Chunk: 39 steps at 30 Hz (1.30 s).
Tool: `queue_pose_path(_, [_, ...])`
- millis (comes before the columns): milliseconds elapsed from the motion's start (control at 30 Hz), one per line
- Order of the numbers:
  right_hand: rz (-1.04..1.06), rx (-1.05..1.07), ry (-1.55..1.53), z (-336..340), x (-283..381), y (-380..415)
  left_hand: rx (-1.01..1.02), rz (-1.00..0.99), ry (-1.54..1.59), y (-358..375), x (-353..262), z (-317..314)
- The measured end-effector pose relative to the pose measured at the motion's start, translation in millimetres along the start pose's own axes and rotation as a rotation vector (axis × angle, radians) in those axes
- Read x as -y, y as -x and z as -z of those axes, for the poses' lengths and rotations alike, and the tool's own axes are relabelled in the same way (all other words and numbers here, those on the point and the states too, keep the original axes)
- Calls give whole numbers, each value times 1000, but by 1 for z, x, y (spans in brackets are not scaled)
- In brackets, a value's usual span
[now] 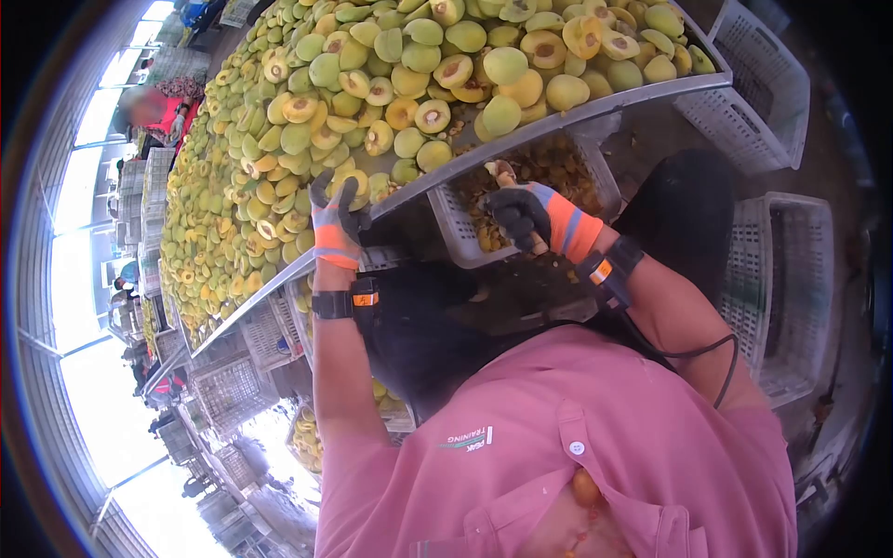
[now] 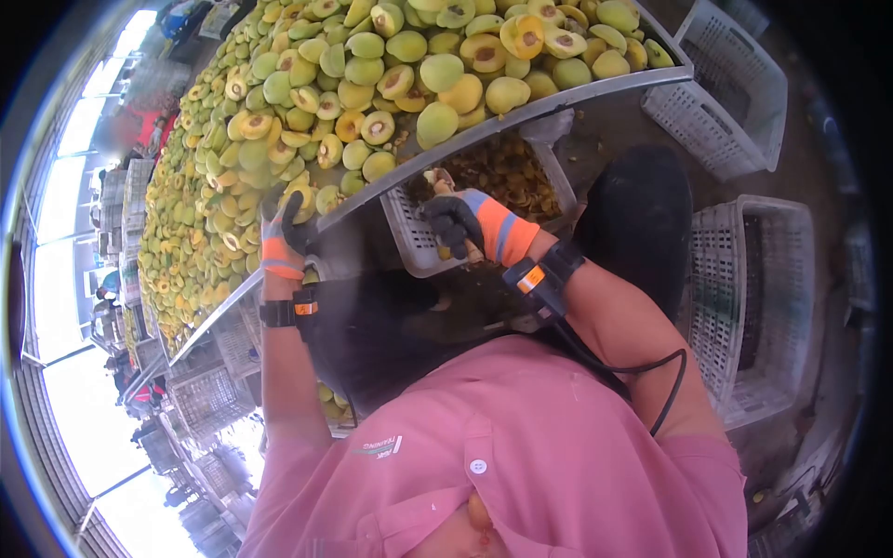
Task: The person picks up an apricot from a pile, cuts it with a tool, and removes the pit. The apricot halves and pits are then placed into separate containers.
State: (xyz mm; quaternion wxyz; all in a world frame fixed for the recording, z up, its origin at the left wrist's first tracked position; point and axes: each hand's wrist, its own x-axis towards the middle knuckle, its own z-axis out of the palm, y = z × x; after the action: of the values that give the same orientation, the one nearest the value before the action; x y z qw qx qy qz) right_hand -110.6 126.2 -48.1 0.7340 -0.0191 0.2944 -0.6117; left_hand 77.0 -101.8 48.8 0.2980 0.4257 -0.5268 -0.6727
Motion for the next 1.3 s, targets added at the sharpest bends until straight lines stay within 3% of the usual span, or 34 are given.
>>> queue_pose_path(167, [171, -157, 521, -27, -2, 15, 219, 19, 118, 38, 23, -42])
queue_pose_path(200, [135, -199, 489, -33, -4, 16, 247, -15, 94, 45, 31, -48])
queue_pose_path(267, [105, -184, 487, -42, -2, 25, 296, -182, -133, 55, 48, -57])
queue_pose_path(400, [263, -197, 704, -32, -17, 14, 394, -518, -579, 59, 73, -69])
queue_pose_path(567, [61, -249, 867, -36, -14, 24, 490, -237, -549, 75, 46, -92])
queue_pose_path(667, [97, -245, 981, -40, -11, 32, 352, -483, -894, 75, 61, -91])
queue_pose_path(700, [128, -238, 1039, -40, -11, 32, 319, -459, -857, 75, 66, -92])
queue_pose_path(767, [134, -278, 874, -34, -15, 27, 253, -413, -779, 76, 72, -96])
queue_pose_path(867, [161, -248, 775, -23, -8, 22, 247, -119, -280, 75, 69, -99])
queue_pose_path(1000, [147, -248, 537, -30, -14, 22, 234, 40, 221, 72, 71, -89])
queue_pose_path(1067, [142, -278, 479, -33, -18, 21, 241, -217, -72, 84, 73, -92])
queue_pose_path(1133, [156, -324, 528, -33, -15, 20, 310, -344, -275, 75, 74, -81])
queue_pose_path(1233, [204, -216, 571, -35, -6, 24, 493, -702, -799, 58, 62, -61])
queue_pose_path(1300, [256, -162, 684, -35, -10, 17, 538, -778, -809, 65, 50, -62])
